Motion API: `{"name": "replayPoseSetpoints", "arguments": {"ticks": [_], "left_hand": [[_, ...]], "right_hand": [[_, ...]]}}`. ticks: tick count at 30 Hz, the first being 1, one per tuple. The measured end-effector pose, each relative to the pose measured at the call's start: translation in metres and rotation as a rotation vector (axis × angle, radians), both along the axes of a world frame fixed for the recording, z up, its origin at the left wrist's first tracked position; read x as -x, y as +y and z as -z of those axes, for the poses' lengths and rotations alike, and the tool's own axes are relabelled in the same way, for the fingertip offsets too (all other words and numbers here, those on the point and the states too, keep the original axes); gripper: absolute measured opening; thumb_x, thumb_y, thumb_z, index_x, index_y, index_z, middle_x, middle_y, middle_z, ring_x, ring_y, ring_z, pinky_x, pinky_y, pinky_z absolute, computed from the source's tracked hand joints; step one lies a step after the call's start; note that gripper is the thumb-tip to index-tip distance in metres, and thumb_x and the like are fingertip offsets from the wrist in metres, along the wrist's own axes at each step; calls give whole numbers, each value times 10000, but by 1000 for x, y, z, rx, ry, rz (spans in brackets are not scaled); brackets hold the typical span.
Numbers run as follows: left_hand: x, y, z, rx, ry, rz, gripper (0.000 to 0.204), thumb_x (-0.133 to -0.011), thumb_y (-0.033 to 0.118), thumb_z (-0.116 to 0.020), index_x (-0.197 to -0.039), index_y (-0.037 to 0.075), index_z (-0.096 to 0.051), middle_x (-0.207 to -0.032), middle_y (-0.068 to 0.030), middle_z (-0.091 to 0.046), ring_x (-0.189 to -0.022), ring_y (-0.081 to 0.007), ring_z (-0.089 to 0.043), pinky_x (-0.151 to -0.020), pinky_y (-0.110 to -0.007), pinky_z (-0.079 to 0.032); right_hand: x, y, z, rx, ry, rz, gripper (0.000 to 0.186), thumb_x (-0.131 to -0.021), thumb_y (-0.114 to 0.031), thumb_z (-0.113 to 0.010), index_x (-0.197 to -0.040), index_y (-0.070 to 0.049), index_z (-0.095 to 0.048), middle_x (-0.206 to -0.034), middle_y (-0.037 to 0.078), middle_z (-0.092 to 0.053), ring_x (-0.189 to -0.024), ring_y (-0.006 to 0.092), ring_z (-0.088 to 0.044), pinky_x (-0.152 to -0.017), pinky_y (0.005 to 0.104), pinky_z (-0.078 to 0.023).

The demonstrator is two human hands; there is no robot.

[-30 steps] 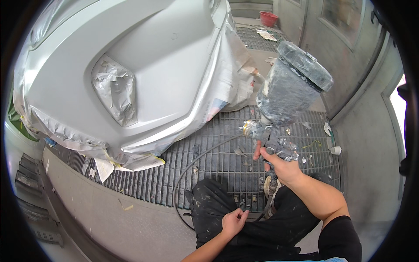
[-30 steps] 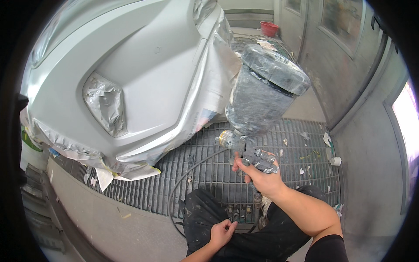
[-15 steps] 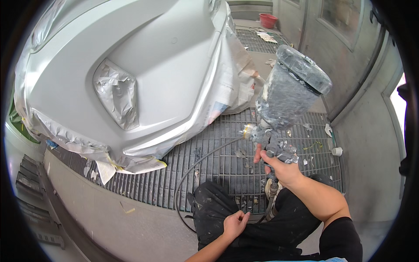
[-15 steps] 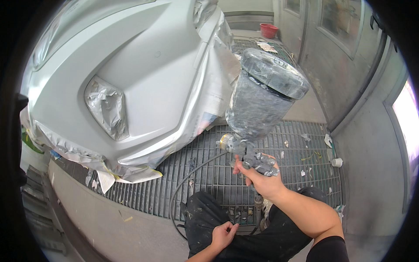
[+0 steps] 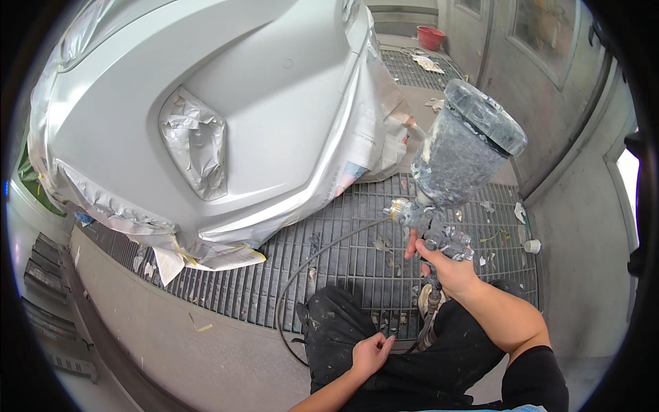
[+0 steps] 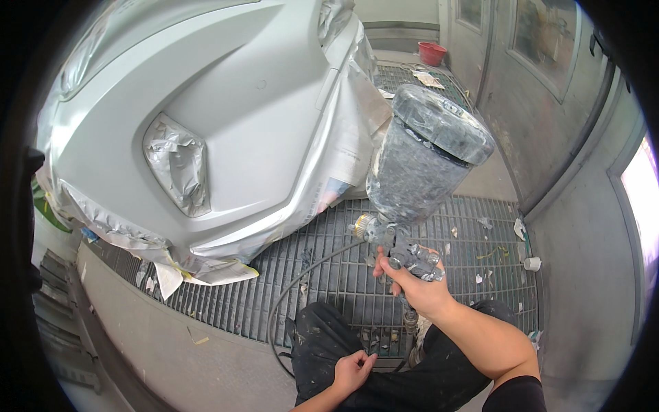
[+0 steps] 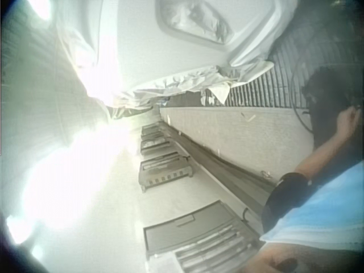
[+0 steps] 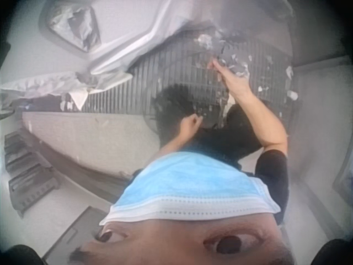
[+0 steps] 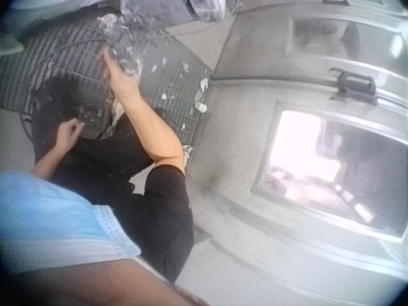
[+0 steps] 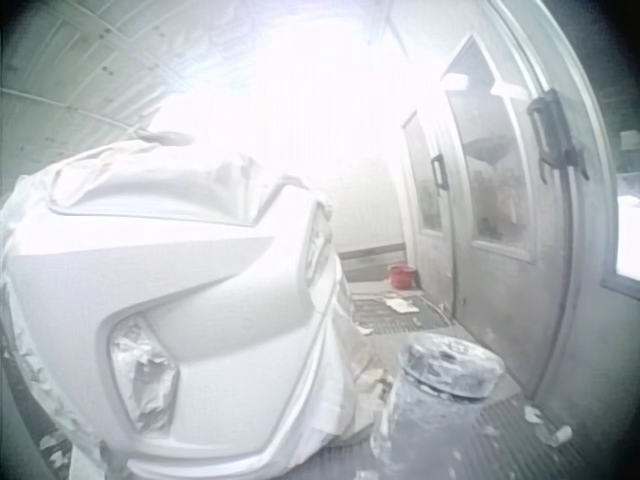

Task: The person uses a spray gun to apply paint to a car bumper in a paint booth. They move the spray gun across the surface, pause to touch the bumper, and continue spraying different sections.

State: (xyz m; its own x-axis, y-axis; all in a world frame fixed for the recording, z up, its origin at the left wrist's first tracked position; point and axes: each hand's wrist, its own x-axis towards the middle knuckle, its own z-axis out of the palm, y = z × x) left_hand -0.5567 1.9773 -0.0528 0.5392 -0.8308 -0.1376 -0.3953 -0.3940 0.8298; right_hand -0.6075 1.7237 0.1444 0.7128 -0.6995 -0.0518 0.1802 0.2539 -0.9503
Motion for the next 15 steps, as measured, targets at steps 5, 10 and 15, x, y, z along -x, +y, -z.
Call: {"name": "replayPoseSetpoints", "arguments": {"ticks": [5,10,15], "left_hand": [[1,0,-1,0,-9,1,393,-957,337,-751,-712,60,-620,-569,-113,-602,-504,-282,-617,-510,-378,-472],[0,0,-3,-9,17,5,400,-958,352,-743,-709,64,-620,-572,-114,-604,-523,-303,-626,-513,-396,-476],[1,-1,-2,-6,17,11,393,-961,343,-741,-714,62,-618,-573,-117,-603,-518,-301,-623,-514,-394,-476]], "right_hand": [[-1,0,1,16,-16,9,196,-994,-104,-689,-1160,-1,-688,-930,61,-736,-858,113,-684,-536,227,-462],[-1,-1,3,23,-9,3,201,-990,-101,-693,-1158,9,-686,-931,66,-737,-858,118,-688,-532,227,-462],[1,-1,4,75,47,-31,240,-1012,-164,-662,-1211,-35,-632,-959,59,-702,-903,162,-677,-558,260,-447]]}}
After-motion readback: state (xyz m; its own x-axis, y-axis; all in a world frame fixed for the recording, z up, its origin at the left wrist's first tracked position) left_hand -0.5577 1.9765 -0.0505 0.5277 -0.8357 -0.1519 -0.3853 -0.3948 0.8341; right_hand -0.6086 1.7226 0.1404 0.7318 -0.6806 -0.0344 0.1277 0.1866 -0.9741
